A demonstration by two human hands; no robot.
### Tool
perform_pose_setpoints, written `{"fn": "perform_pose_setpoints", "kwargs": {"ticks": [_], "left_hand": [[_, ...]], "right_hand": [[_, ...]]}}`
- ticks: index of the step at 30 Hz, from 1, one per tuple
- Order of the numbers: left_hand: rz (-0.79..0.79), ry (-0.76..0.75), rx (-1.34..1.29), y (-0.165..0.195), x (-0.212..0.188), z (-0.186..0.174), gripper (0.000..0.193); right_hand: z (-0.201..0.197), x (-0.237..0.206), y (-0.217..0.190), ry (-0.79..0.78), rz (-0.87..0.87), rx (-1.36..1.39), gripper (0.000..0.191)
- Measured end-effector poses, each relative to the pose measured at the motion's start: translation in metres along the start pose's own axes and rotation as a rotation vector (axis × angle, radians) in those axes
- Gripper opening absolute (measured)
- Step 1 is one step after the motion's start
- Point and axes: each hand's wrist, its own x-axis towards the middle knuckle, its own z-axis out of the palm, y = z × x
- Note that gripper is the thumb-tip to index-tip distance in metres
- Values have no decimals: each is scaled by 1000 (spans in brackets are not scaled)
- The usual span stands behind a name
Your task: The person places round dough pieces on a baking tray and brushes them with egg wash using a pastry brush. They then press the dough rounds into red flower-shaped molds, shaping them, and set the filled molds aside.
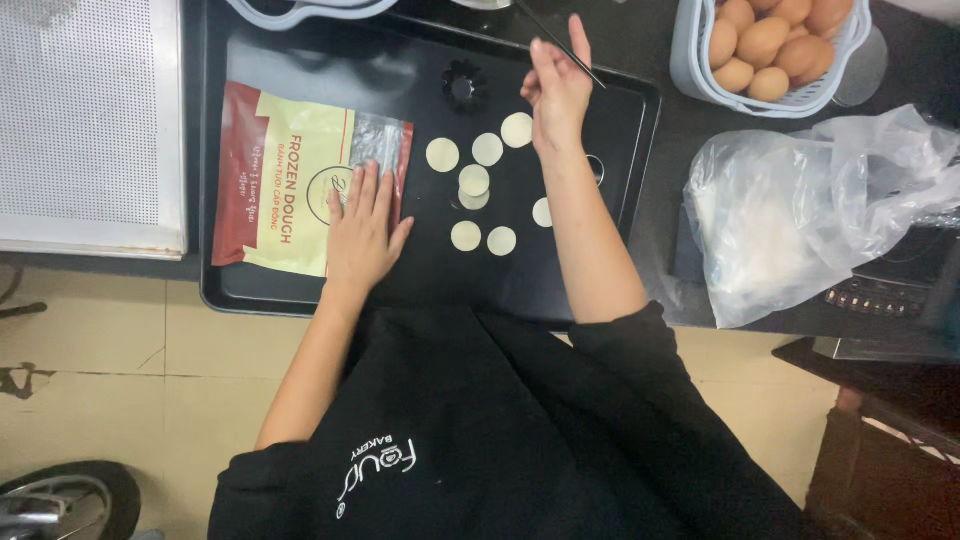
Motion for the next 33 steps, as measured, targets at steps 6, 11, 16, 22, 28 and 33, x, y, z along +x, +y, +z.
{"fn": "perform_pose_setpoints", "kwargs": {"ticks": [6, 11, 16, 22, 28, 33], "left_hand": [[19, 118, -174, 11, 0, -11, 61], [60, 216, -242, 25, 14, -18, 30], [114, 249, -207, 32, 35, -17, 26], [96, 203, -215, 38, 64, -14, 15], [189, 97, -377, 58, 53, -14, 24], [306, 102, -330, 63, 71, -3, 14]], "right_hand": [[3, 17, -27, -28, -282, -433, 19], [-36, -21, -71, -149, -546, -619, 17], [-79, -58, -103, -17, -362, -513, 16], [-126, -110, -100, -72, -118, -367, 18], [-145, -153, -73, -12, -49, -395, 13], [-157, -162, -73, 73, -28, -253, 11]]}}
